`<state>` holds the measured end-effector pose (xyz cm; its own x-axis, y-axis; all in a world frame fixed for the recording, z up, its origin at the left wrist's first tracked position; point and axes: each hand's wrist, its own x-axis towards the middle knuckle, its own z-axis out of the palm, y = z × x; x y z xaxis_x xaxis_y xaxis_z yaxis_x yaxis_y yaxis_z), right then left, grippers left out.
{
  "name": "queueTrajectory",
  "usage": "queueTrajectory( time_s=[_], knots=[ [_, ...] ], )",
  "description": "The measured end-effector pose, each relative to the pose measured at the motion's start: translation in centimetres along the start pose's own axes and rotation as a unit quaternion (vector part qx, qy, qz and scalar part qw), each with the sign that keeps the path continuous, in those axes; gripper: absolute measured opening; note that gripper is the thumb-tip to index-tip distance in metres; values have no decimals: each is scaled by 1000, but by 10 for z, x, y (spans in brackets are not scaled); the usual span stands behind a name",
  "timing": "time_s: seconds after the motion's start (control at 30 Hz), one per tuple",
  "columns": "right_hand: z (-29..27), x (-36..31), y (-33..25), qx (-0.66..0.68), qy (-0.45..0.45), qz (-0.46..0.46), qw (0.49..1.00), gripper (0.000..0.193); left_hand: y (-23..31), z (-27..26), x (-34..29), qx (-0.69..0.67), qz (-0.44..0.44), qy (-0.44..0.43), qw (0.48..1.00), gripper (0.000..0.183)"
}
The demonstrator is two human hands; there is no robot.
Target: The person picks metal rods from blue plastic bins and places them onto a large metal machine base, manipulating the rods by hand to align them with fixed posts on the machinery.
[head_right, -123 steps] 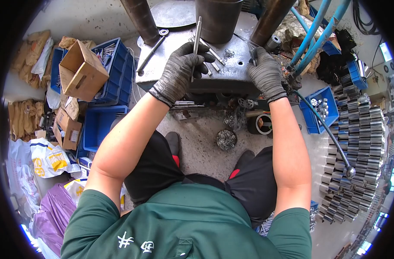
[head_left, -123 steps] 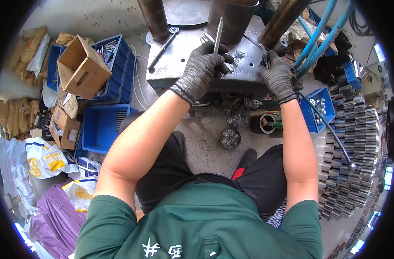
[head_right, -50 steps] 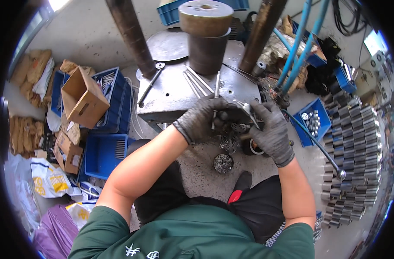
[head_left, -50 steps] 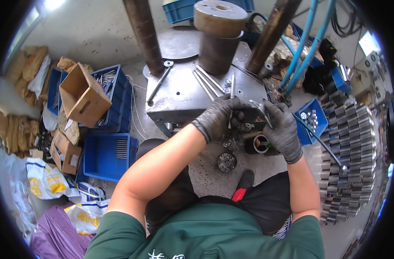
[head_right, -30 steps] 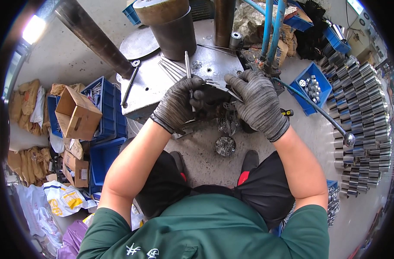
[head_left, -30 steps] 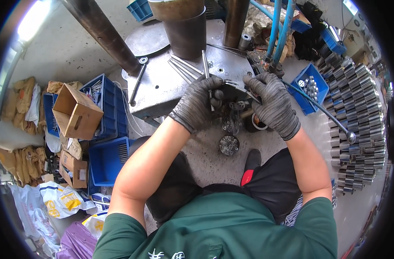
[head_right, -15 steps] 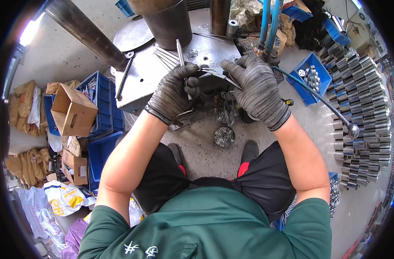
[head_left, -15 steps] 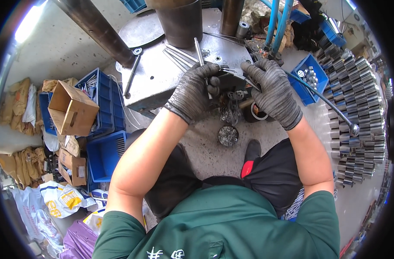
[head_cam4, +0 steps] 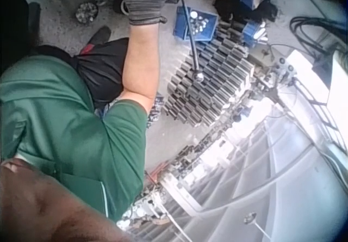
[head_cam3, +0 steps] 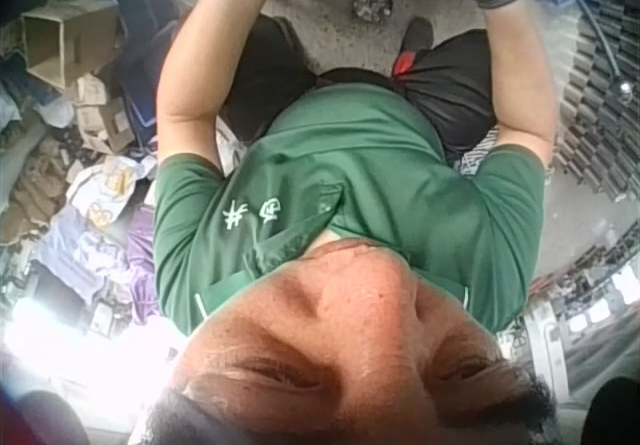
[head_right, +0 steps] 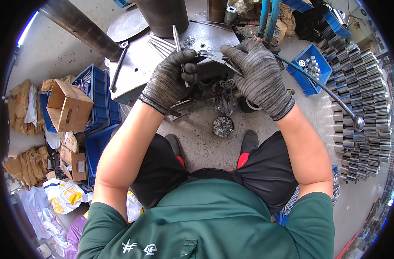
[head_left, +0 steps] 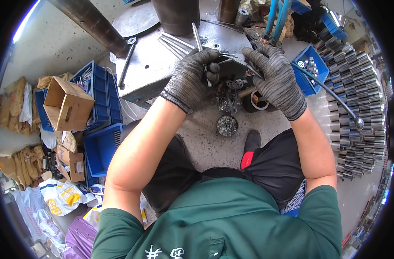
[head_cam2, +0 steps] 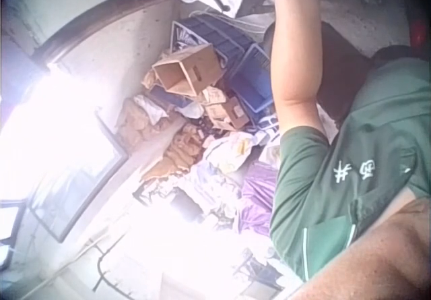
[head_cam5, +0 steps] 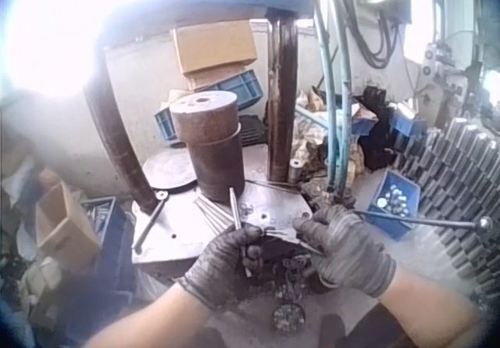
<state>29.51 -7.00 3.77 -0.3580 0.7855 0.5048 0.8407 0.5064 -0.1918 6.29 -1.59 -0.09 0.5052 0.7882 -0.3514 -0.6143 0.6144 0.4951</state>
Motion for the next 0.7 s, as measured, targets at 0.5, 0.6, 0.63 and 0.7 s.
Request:
queueTrajectory(
  time_s=[0.5,0.6,0.63,0.7],
  knots=[
    [-6,-6,10,63,-55,71,994,50,-5,12,-12,281,136,3,950,33],
    [-17,-7,16,213,-73,160,961,46,-1,15,-21,326,179,-24,928,51],
    [-24,-5,15,232,-91,197,948,46,2,10,-21,349,173,-35,920,49],
    [-30,-6,19,266,-102,226,931,49,5,5,-23,392,161,-33,905,46]
  ],
)
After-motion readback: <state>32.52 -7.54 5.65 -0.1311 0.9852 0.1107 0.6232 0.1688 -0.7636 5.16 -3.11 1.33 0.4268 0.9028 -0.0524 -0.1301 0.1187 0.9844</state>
